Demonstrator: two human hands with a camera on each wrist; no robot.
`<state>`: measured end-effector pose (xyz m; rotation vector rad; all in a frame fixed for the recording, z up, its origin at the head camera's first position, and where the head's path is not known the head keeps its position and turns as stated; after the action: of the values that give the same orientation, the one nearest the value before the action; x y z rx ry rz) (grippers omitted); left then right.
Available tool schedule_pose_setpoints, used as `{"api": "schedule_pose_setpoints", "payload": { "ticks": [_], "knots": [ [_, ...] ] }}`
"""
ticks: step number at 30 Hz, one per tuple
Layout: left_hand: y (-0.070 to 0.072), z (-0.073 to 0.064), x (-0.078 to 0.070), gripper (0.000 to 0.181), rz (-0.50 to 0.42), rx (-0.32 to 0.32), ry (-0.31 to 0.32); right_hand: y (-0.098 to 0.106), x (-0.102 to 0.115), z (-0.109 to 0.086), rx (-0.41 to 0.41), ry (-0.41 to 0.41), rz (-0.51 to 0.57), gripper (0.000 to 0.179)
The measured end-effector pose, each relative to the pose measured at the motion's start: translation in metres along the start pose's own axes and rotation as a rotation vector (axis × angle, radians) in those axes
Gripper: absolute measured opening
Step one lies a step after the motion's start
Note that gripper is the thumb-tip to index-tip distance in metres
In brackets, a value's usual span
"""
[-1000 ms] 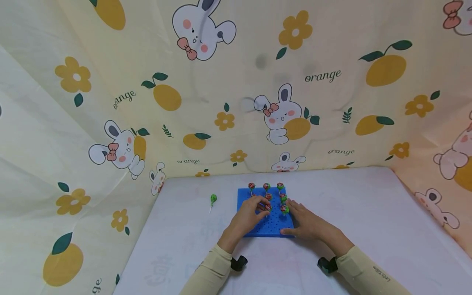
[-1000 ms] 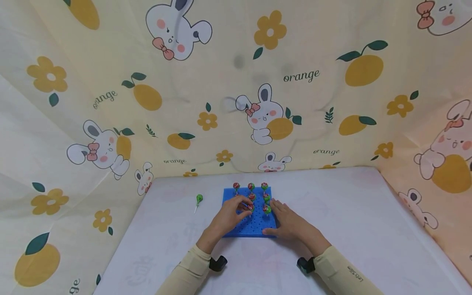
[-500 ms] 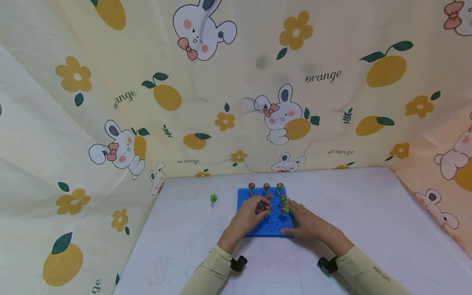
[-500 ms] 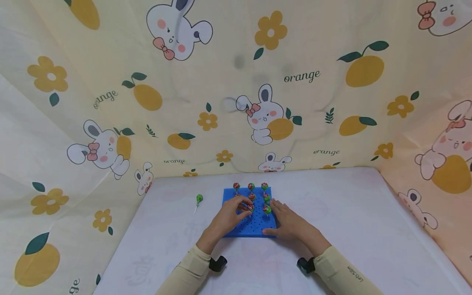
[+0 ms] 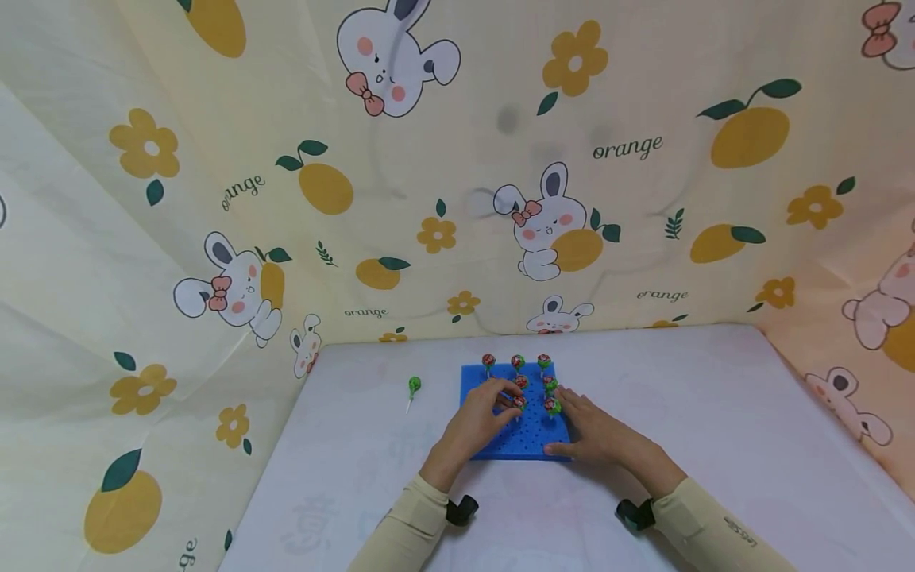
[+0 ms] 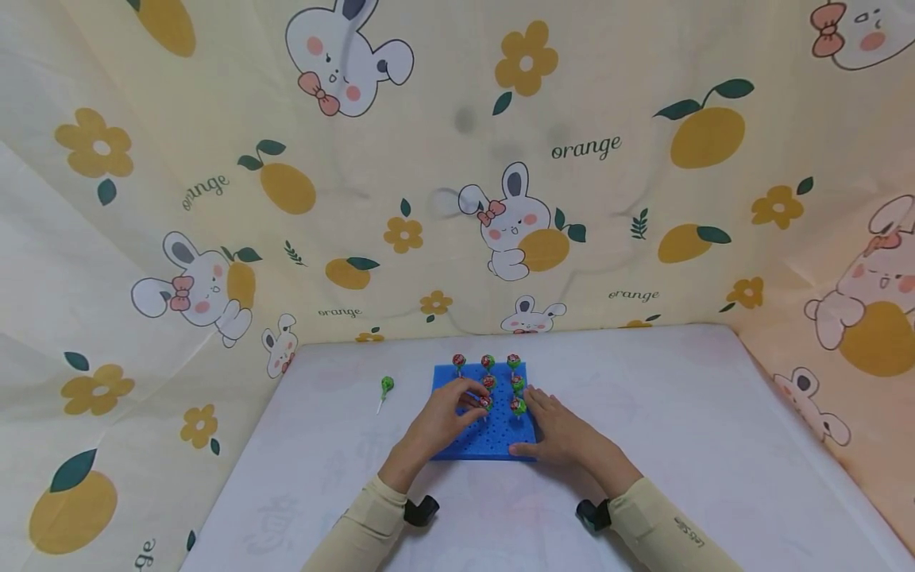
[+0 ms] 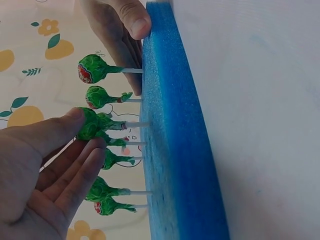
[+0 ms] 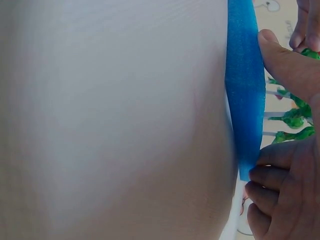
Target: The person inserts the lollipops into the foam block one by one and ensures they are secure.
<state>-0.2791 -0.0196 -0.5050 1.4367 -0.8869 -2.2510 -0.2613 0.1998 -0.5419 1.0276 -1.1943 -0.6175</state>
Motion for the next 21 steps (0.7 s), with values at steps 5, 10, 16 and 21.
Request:
{"api": "schedule_pose_setpoints", "payload": {
  "ticks": [5,10,16,21],
  "knots": [
    [0.004,-0.002,0.001,0.025,0.000,-0.008,0.015,-0.001,-0.001,0.000,0.002,0.007,0.009,0.114],
    [0.010,-0.005,0.002,0.024,0.001,-0.021,-0.002,-0.002,-0.003,0.001,0.002,0.020,0.003,0.114],
    [0.020,-0.008,0.003,0.023,0.026,-0.049,-0.019,-0.002,-0.004,0.001,0.004,0.009,0.009,0.115],
    [0.032,-0.008,0.005,0.024,0.026,-0.072,-0.016,-0.002,-0.003,0.002,0.009,-0.006,0.003,0.117]
  ]
}}
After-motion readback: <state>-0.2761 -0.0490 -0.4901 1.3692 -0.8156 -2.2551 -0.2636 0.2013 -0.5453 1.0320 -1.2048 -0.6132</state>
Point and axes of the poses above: each hand's wrist, its own z-axis towards the middle knuckle, its own y-axis out of the back of the hand, x = y × z, the point moved 4 cm from there along z, towards the middle knuckle, and after that the axes turned 10 degrees about -x, right-handed, at the moved point
